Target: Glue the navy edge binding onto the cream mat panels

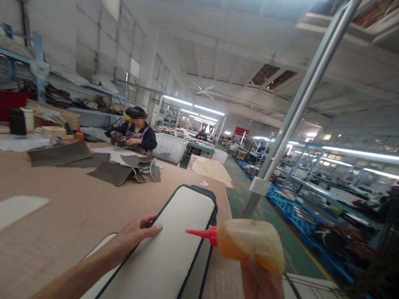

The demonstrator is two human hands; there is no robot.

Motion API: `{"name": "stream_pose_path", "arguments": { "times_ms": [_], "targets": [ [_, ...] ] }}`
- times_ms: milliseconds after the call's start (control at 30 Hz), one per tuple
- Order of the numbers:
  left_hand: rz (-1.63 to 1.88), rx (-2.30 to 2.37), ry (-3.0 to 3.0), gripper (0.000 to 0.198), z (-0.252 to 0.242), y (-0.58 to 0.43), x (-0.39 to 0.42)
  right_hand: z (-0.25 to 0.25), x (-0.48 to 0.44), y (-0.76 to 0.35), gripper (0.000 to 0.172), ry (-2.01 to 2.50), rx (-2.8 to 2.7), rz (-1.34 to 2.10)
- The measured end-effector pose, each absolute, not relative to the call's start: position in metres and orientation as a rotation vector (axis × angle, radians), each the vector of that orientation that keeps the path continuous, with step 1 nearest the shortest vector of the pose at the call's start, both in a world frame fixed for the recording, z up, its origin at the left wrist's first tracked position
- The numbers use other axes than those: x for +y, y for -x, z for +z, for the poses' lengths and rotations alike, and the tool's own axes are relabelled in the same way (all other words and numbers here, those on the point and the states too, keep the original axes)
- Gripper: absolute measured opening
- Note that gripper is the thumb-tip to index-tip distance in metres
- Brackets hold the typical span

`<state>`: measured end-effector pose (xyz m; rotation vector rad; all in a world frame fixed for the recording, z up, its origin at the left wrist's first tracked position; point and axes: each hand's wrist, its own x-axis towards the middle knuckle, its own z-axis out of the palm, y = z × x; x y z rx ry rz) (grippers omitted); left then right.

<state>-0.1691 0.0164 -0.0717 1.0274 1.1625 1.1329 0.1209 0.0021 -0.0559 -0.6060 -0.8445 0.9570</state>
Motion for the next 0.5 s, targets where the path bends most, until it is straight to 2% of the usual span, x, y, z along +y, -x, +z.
{"name": "stream_pose_path", "arguments": {
  "times_ms": [67,100,333,500],
  "targets": [
    [1.134,1.115,-1.033,0.067,-0.074,0.163,0.020,-0.060,0.010,-0.114,0.067,0.586,-0.873,0.983],
    [1.130,1.085,-1.032,0.066,-0.074,0.162,0.021,-0.062,0.013,-0.113,0.068,0.587,-0.892,0.987],
    [1.036,0.960,-0.887,0.055,-0.066,0.166,0.016,-0.069,0.018,-0.111,0.066,0.632,-0.837,0.969],
    [1.057,1.067,-0.841,0.060,-0.065,0.166,0.011,-0.089,0.015,-0.114,0.069,0.667,-0.940,0.937]
  ]
}}
